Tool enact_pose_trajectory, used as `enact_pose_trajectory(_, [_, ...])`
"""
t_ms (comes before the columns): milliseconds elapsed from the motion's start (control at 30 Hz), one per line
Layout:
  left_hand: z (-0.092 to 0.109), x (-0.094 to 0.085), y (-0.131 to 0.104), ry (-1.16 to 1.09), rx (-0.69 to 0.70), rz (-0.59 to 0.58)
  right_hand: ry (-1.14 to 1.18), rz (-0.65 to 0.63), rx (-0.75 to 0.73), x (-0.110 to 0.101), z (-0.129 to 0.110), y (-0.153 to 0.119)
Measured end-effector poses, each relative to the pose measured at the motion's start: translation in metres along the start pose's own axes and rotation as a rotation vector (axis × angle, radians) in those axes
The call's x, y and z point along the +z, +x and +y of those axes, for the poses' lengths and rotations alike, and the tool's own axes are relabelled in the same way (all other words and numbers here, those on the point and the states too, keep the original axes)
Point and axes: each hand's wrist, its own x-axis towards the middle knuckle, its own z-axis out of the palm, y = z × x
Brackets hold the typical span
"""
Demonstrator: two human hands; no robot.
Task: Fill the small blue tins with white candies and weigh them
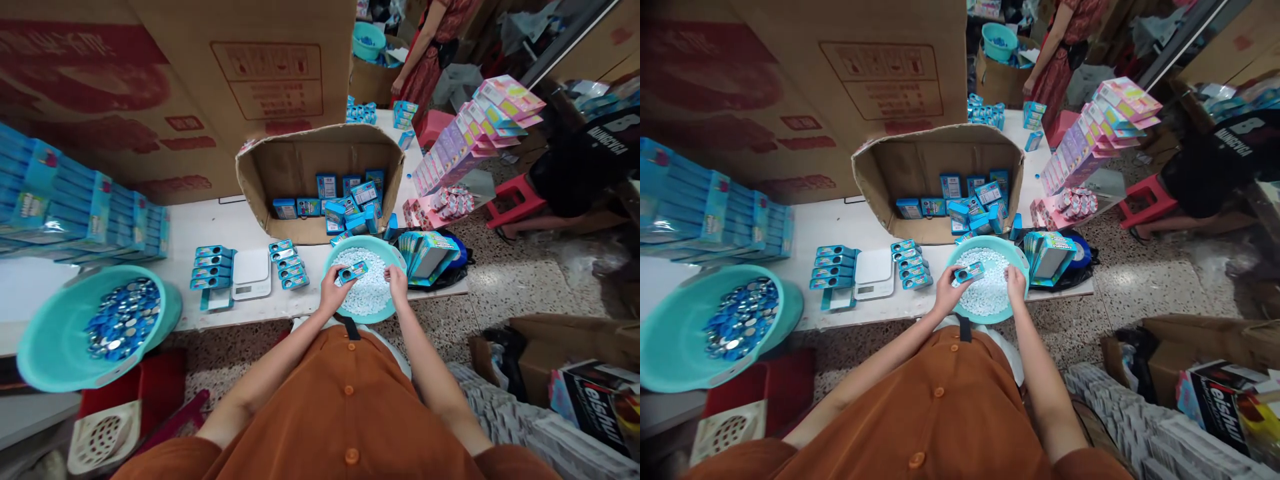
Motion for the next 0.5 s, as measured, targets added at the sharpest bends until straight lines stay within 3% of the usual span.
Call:
enact_pose_trajectory(233, [0.009,0.003,0.000,-0.108,0.066,-0.031,-0.622,-0.147,-0.165,-0.004,0.050,0.012])
enact_pose_trajectory(500, [0.014,0.004,0.005,-0.110,0.026,-0.020,-0.995,-0.305,-0.145,0.020,0.080,0.002])
